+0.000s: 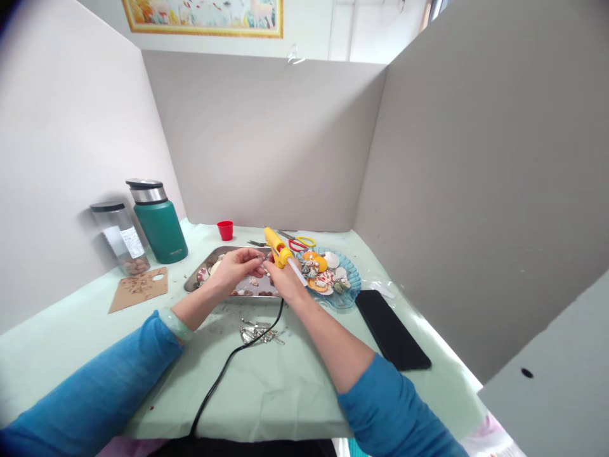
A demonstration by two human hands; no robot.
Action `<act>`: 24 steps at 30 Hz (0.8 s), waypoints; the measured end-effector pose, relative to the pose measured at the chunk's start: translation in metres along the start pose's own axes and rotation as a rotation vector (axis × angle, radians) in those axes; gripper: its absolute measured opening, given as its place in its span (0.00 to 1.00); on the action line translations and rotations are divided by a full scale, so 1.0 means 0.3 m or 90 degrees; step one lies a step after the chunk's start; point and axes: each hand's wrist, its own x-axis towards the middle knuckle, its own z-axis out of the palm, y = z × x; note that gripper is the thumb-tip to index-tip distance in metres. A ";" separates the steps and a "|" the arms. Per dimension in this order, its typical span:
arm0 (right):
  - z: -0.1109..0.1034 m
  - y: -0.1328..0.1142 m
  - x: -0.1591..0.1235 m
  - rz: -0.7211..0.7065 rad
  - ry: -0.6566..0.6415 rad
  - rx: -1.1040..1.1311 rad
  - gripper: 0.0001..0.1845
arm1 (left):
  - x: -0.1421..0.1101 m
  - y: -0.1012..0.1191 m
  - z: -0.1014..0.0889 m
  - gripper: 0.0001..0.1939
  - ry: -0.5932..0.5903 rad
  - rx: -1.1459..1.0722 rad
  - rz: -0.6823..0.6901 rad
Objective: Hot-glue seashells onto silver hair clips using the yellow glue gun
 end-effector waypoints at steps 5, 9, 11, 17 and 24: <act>0.003 -0.012 -0.008 -0.007 -0.002 0.026 0.11 | 0.003 -0.002 -0.002 0.05 0.000 -0.005 0.003; 0.005 -0.020 -0.009 0.001 -0.003 0.035 0.12 | 0.010 -0.015 -0.007 0.06 -0.002 -0.013 -0.002; 0.005 -0.016 -0.005 0.008 0.004 0.035 0.12 | 0.012 -0.021 -0.008 0.07 -0.005 -0.015 -0.012; 0.006 0.010 0.008 0.008 0.009 0.057 0.12 | 0.009 -0.029 -0.009 0.10 -0.033 -0.026 -0.031; 0.006 0.009 0.007 0.011 0.004 0.061 0.13 | 0.000 -0.017 -0.004 0.10 -0.031 -0.017 -0.032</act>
